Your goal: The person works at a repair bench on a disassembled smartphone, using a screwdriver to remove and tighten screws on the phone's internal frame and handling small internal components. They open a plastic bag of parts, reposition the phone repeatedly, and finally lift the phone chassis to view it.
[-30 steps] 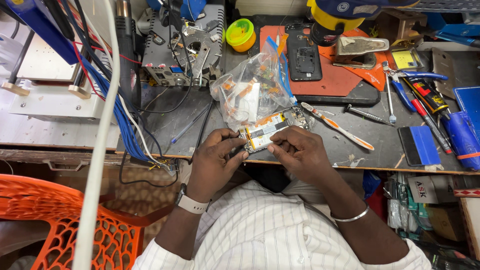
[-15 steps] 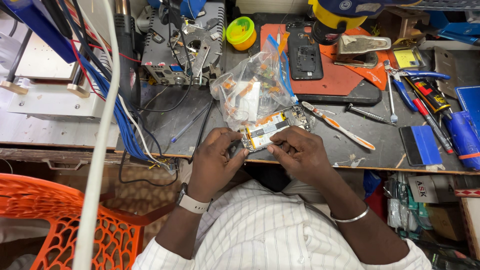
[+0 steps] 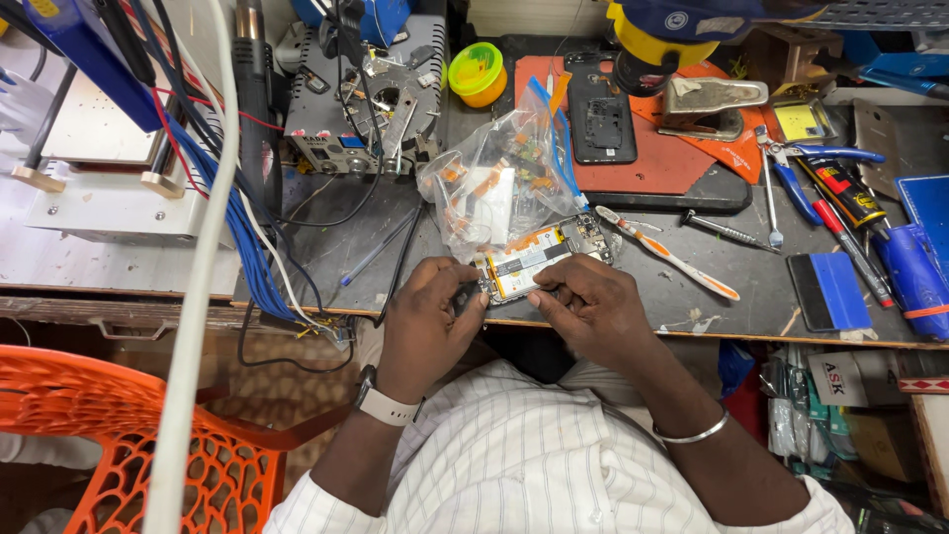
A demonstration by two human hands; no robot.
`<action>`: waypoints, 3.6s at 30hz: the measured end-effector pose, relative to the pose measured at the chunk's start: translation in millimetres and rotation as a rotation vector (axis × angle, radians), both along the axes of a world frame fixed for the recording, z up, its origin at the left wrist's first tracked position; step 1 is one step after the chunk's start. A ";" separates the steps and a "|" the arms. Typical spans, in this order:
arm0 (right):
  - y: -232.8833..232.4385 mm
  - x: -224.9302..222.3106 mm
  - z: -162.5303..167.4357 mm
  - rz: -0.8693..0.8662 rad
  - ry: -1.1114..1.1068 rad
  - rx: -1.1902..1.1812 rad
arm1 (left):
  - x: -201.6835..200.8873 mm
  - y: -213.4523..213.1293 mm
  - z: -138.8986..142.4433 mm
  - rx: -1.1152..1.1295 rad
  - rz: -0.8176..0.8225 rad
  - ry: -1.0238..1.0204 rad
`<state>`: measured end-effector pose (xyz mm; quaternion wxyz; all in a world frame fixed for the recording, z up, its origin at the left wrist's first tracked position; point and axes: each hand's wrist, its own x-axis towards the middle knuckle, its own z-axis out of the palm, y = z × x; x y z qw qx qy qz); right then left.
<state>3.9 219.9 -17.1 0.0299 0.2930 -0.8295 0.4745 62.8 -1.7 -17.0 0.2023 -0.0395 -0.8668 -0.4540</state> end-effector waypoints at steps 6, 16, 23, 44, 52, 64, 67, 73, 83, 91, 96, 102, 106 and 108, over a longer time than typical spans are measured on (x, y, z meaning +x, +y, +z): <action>1.1 0.8 0.3 0.003 0.010 -0.010 | 2.4 0.6 2.7 -0.004 -0.007 -0.087; 3.1 3.0 1.3 0.009 0.019 -0.014 | 10.0 0.3 9.5 -0.171 -0.071 0.033; 3.8 3.3 1.1 0.017 0.034 -0.011 | 11.6 -1.0 7.7 -0.276 -0.119 0.041; -22.2 18.6 4.8 0.137 0.571 0.515 | 0.7 -14.0 -6.1 -0.083 -0.088 -0.021; -29.2 17.2 17.4 0.204 0.694 0.686 | 2.8 -17.4 -7.0 -0.027 -0.085 -0.016; -35.4 8.8 32.9 0.388 0.641 0.915 | 0.7 -19.1 -5.7 -0.030 -0.076 -0.066; -34.5 13.7 27.0 0.358 0.612 0.887 | 0.5 -19.5 -3.6 -0.006 -0.088 -0.098; -13.6 8.4 17.5 0.278 0.481 0.488 | 0.7 -17.2 -3.7 -0.033 -0.068 -0.012; -21.5 26.8 0.2 0.131 0.581 0.623 | 0.0 -16.4 -4.2 -0.019 -0.090 -0.040; -21.6 29.7 10.8 0.122 0.477 0.552 | 1.4 -14.8 3.5 0.007 -0.124 -0.043; -0.1 45.8 8.5 -0.059 0.393 0.326 | -0.4 -17.6 16.4 0.089 -0.142 -0.021; 24.3 53.4 -0.3 -0.171 0.272 0.299 | 0.4 19.9 18.0 -0.242 0.025 0.106; 27.3 50.6 -1.3 -0.158 0.330 0.302 | -7.1 43.7 21.2 -0.407 0.004 0.086; 28.8 50.6 -1.3 -0.146 0.340 0.297 | -7.1 53.5 20.1 -0.438 0.045 0.147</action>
